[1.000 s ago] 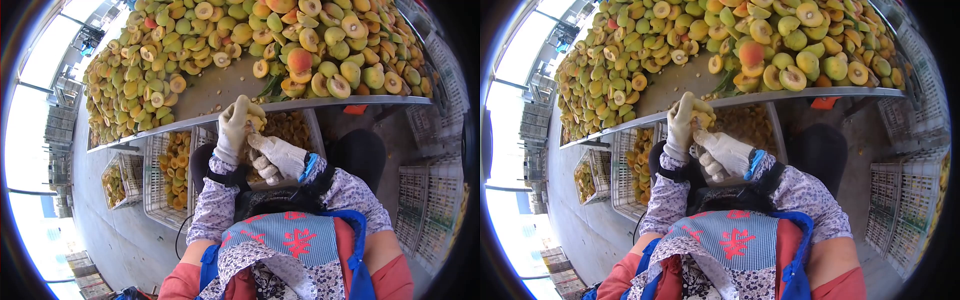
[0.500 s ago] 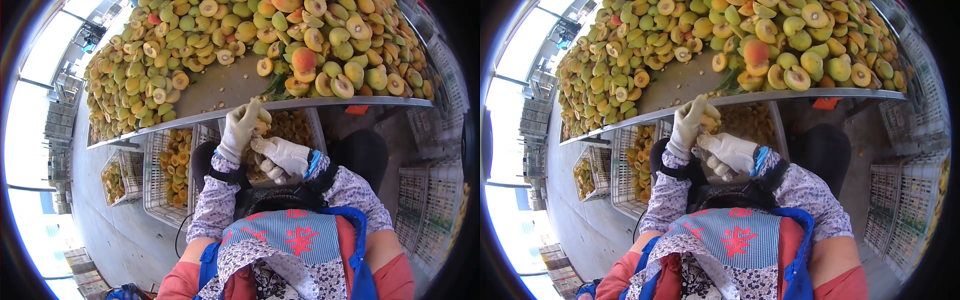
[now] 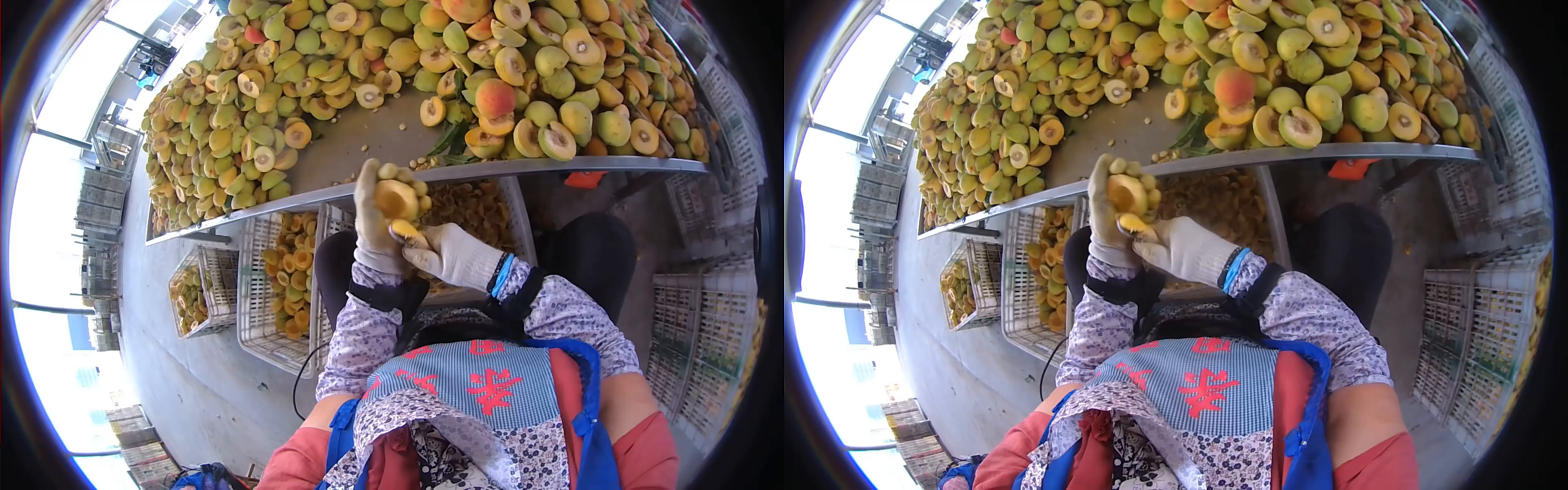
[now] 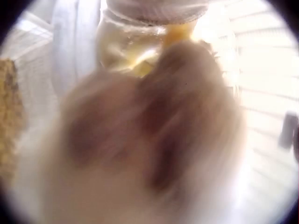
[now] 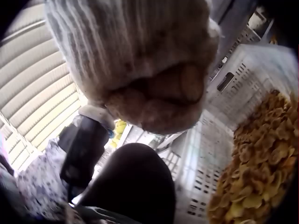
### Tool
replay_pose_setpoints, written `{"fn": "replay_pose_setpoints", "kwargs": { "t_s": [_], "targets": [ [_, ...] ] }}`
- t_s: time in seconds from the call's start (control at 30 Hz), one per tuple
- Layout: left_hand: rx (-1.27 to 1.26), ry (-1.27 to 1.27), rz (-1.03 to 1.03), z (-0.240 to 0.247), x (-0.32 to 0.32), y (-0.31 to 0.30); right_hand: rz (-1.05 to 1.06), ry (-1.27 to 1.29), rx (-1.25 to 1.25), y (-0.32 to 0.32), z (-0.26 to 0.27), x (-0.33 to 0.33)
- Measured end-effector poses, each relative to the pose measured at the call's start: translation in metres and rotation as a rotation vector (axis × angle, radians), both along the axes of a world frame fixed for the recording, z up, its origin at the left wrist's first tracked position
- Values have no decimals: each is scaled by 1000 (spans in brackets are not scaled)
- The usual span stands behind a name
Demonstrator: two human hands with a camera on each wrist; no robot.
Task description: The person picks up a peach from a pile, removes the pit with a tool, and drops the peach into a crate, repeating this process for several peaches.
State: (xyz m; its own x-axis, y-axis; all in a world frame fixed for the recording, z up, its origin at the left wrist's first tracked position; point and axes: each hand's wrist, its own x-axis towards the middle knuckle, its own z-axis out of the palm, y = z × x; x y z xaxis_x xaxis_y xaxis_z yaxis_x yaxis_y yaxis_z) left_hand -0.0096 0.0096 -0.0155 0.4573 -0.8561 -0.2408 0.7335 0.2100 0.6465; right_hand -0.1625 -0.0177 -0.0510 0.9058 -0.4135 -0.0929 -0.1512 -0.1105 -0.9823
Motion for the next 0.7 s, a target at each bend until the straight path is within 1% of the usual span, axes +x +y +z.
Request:
{"fn": "replay_pose_setpoints", "kwargs": {
  "t_s": [0.03,0.07,0.1,0.17,0.2,0.23,0.3,0.33,0.37,0.4,0.43,0.47,0.5,0.57,0.67,0.7],
  "targets": [
    [-65,79,48,-5,12,3,-10,-21,-275,1,-3,-3],
    [-51,21,144,-1,26,11,77,426,-318,-3,18,-3],
    [-45,-34,239,6,46,20,44,470,-362,-6,14,-7],
    [22,-297,294,26,106,71,-22,552,-440,-12,3,-19],
    [280,-582,404,18,142,91,-109,527,-398,-13,12,-20],
    [542,-865,509,9,166,100,-152,490,-387,-15,14,-19],
    [688,-1215,546,17,169,93,-232,416,-360,-17,17,-17],
    [756,-1390,562,24,170,85,-259,421,-388,-16,15,-13],
    [647,-1262,443,38,150,61,-264,383,-396,-14,11,-11],
    [576,-1257,357,56,112,31,-266,347,-407,-14,6,-9],
    [442,-1361,179,47,110,3,-270,310,-416,-14,3,-8],
    [380,-1546,111,45,96,-28,-269,304,-445,-13,2,-8],
    [427,-1499,-29,53,72,-57,-266,316,-455,-14,0,-9],
    [331,-1776,-138,5,76,-123,-267,344,-471,-16,-2,-11],
    [512,-1962,-567,1,47,-163,-302,315,-460,-21,6,-14],
    [541,-2049,-634,3,43,-169,-304,330,-463,-23,6,-14]
  ]
}}
